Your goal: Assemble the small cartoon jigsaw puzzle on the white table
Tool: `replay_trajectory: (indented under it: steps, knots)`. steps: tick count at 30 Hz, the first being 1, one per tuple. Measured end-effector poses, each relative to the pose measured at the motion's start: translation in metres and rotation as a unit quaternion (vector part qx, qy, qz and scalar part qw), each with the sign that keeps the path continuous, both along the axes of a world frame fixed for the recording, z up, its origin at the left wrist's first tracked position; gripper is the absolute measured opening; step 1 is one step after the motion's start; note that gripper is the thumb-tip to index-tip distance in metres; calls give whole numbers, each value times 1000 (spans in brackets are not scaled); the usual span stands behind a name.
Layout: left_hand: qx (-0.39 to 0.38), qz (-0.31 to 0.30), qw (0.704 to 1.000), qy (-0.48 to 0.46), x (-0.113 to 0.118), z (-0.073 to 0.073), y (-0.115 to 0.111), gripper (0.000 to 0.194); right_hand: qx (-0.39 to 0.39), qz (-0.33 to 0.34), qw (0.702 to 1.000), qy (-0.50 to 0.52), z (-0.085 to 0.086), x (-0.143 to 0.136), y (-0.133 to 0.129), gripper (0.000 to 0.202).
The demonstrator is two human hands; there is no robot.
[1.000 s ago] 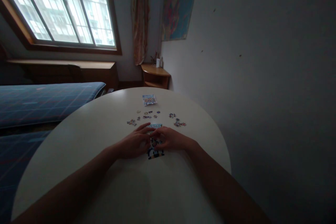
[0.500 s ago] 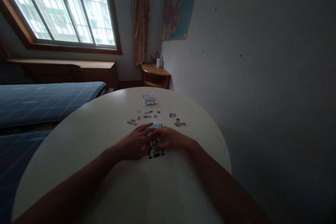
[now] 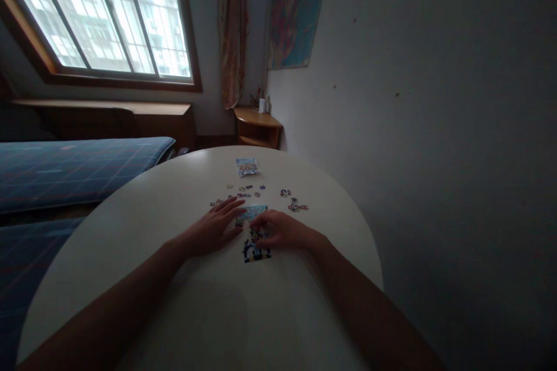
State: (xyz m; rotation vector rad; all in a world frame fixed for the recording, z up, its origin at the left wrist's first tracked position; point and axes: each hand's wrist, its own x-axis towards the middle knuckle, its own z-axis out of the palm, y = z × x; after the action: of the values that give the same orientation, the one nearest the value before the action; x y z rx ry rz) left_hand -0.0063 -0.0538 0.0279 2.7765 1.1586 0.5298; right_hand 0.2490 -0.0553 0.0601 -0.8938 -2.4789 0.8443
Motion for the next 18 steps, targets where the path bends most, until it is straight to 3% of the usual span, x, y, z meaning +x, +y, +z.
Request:
replay_trajectory:
  steps: [2,5,7,10,13,18]
  knots:
    - [1,12,1000,3,-3,-5,3,50,0,-38,999,21,-4,8,8,35]
    - [-4,34,999,17,-4,-11,6,54,28,-153,988,20,-14,30,26,26]
    - [-4,58,998,23,-4,-15,7,56,60,-235,970,24,-22,47,38,30]
    - [-1,96,995,28,-3,-20,8,60,103,-308,946,-11,-29,64,49,40]
    - [-7,109,993,35,-3,-23,9,62,111,-326,937,-51,-32,66,53,52]
    - [1,105,994,31,-2,-27,10,62,134,-299,936,-125,-35,52,59,58]
